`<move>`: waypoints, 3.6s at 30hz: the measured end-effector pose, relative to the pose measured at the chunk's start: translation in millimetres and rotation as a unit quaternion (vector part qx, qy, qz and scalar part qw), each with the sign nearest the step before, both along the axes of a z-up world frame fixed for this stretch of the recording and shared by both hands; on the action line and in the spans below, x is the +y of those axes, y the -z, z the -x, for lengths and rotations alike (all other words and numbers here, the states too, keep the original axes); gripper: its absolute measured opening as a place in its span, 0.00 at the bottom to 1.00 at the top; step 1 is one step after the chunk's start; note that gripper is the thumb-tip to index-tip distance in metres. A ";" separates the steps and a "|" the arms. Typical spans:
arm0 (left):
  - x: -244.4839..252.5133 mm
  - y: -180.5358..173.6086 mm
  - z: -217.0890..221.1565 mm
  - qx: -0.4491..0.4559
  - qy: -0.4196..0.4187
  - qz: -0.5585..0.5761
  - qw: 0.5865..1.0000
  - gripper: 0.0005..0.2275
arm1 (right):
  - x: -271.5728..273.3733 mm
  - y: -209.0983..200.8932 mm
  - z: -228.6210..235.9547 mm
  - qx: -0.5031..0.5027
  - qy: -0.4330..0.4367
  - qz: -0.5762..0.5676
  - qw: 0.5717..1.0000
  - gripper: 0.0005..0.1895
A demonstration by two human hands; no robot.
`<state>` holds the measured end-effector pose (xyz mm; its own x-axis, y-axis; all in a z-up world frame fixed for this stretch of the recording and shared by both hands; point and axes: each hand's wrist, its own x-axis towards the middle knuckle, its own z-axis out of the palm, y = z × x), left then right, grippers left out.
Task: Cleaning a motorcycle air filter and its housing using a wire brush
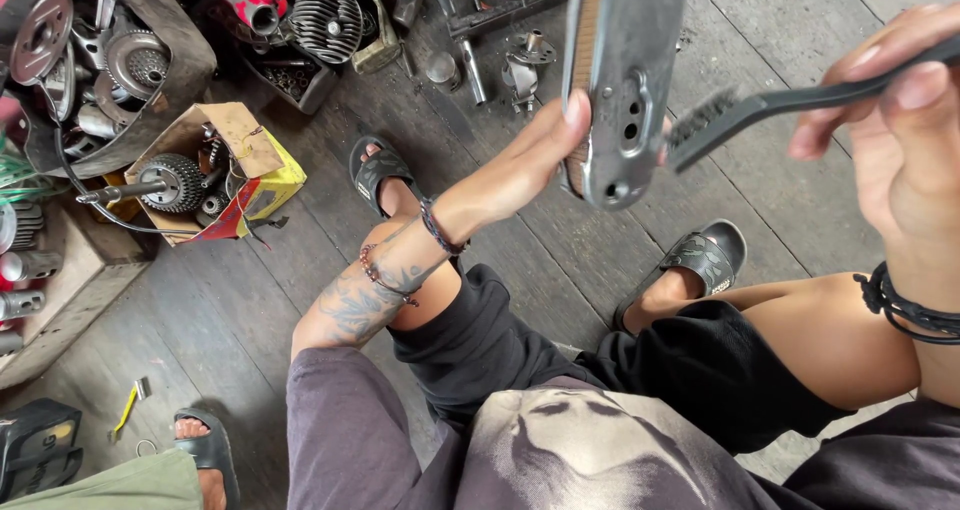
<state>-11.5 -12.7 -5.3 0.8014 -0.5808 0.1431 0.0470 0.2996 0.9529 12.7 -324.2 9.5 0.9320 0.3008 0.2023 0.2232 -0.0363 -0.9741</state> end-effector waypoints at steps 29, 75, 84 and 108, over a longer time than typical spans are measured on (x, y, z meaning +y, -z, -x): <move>-22.0 7.4 -0.7 0.003 -0.045 -0.053 0.998 0.33 | 36.3 -38.3 21.9 -0.070 -0.058 0.091 0.992 0.12; -26.0 32.9 9.7 -0.046 -0.098 -0.034 0.994 0.32 | 52.1 -27.8 25.7 -0.220 -0.070 0.045 0.972 0.12; -23.8 32.8 -8.2 0.058 -0.106 0.045 0.992 0.34 | 27.6 3.4 32.8 -0.145 0.077 -0.030 0.986 0.09; -66.8 75.1 16.3 0.170 -0.098 0.304 0.932 0.26 | -81.1 -16.6 47.0 0.311 -0.106 0.057 0.943 0.25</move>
